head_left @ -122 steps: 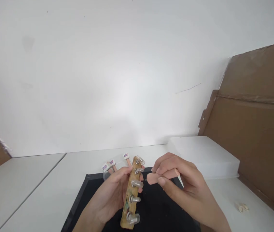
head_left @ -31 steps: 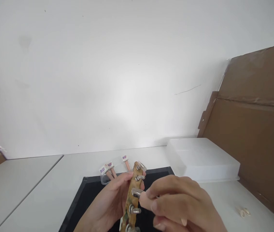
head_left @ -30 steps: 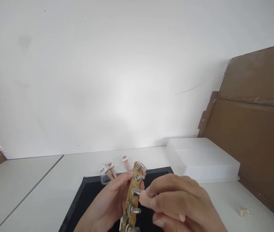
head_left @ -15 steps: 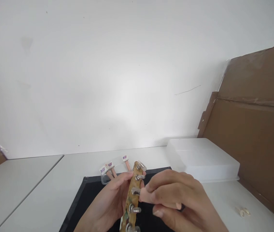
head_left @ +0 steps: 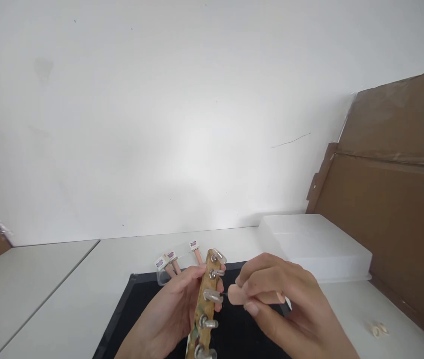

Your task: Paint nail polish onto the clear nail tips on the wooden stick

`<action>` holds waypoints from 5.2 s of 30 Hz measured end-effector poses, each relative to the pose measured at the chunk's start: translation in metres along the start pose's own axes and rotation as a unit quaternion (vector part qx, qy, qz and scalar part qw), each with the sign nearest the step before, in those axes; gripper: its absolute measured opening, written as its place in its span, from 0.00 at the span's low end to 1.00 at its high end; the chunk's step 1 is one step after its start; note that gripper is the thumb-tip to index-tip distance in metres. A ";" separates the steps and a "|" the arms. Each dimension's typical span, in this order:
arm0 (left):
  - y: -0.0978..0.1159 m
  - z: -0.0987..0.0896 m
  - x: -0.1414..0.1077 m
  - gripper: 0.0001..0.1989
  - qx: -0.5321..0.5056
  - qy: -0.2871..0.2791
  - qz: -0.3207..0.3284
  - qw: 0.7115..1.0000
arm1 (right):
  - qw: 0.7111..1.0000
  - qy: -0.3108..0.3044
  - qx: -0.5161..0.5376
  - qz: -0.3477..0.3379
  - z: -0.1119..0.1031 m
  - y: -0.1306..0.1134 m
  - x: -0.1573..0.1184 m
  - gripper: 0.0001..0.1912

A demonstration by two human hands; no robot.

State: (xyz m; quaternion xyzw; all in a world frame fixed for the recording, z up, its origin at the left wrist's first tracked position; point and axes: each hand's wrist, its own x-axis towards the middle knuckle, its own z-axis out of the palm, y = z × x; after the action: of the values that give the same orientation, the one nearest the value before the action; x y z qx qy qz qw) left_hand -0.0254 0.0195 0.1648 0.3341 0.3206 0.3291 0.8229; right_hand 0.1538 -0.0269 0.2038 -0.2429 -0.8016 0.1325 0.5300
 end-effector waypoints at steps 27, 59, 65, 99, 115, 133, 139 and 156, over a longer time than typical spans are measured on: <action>-0.009 0.013 -0.004 0.14 0.015 0.064 -0.005 0.998 | 0.977 0.042 0.098 0.185 -0.011 0.008 -0.011 0.03; -0.095 -0.095 0.048 0.19 -0.123 0.099 -0.016 0.987 | 0.661 0.199 0.553 0.467 0.100 0.122 -0.103 0.13; -0.091 -0.095 0.046 0.18 -0.117 0.095 -0.014 0.988 | 0.651 0.221 0.562 0.461 0.103 0.131 -0.109 0.08; -0.180 -0.103 0.084 0.25 -0.058 -0.065 -0.110 0.990 | 0.601 0.342 0.598 0.405 0.074 0.142 -0.110 0.05; -0.165 -0.091 0.070 0.19 -0.091 -0.058 -0.130 0.986 | 0.616 0.334 0.575 0.422 0.073 0.138 -0.108 0.03; -0.163 -0.080 0.067 0.18 -0.098 -0.006 -0.130 0.987 | 0.610 0.332 0.560 0.452 0.078 0.145 -0.115 0.18; -0.155 -0.078 0.063 0.15 -0.107 0.003 -0.121 0.987 | 0.660 0.334 0.492 0.460 0.080 0.145 -0.115 0.17; -0.110 -0.079 0.050 0.13 -0.245 0.104 -0.052 0.962 | 0.695 0.280 0.493 0.442 0.078 0.133 -0.111 0.14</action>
State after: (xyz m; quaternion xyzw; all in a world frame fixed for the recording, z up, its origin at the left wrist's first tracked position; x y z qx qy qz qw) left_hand -0.0201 0.0225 0.0207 0.0689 0.3310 0.3875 0.8576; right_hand 0.1514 0.0299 0.0228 -0.2991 -0.2356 0.6535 0.6542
